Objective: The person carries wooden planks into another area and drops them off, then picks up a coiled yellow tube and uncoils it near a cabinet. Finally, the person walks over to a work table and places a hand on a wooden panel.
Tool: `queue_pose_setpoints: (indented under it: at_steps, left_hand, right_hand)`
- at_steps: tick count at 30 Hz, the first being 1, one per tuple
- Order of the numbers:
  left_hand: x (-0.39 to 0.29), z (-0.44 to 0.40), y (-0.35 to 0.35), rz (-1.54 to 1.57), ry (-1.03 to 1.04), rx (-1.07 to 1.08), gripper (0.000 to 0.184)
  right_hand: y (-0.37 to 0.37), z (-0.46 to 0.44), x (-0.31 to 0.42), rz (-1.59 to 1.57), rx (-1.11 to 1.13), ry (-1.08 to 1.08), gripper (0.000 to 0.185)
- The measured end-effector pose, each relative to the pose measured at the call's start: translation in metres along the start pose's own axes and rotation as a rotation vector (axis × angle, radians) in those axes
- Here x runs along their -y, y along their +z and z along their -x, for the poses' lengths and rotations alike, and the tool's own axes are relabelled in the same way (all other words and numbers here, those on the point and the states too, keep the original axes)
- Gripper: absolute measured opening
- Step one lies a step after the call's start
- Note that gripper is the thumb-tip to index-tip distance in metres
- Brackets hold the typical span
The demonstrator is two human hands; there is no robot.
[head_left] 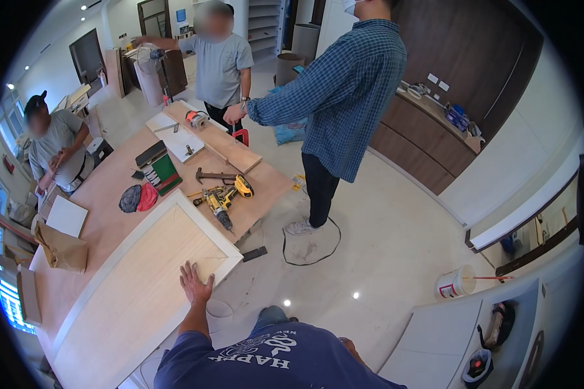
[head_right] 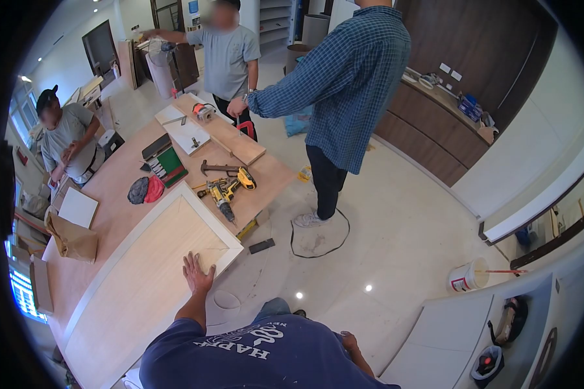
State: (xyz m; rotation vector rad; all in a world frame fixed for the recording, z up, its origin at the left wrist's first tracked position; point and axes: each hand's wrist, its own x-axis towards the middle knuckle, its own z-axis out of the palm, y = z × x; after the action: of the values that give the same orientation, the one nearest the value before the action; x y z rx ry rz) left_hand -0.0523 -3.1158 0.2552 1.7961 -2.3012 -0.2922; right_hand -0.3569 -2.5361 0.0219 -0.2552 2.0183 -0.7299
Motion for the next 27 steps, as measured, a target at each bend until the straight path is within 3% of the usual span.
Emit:
queue_pose_setpoints:
  at_steps: [9,13,16,19,21,27]
  left_hand:
    - [-0.003,0.002,-0.004,0.004,0.005,0.001,0.084]
    - [-0.002,0.001,-0.004,0.008,0.003,0.0,0.084]
    - [-0.002,0.001,-0.004,0.011,0.005,-0.006,0.083]
    - [-0.002,0.002,-0.004,0.012,0.008,-0.014,0.083]
    - [-0.003,0.003,-0.005,0.017,0.009,-0.015,0.083]
    - [0.001,0.002,-0.001,0.027,0.01,-0.018,0.085]
  right_hand:
    - [0.002,-0.017,-0.025,0.0,0.033,0.009,0.063]
    - [-0.001,-0.003,-0.008,-0.044,0.0,0.018,0.065]
    - [-0.009,0.012,0.015,0.111,0.008,-0.069,0.065]
    - [-0.014,0.032,0.045,0.1,-0.041,0.059,0.062]
    - [-0.01,0.015,0.018,0.071,-0.022,0.036,0.062]
    - [-0.011,0.019,0.026,0.057,-0.04,0.007,0.061]
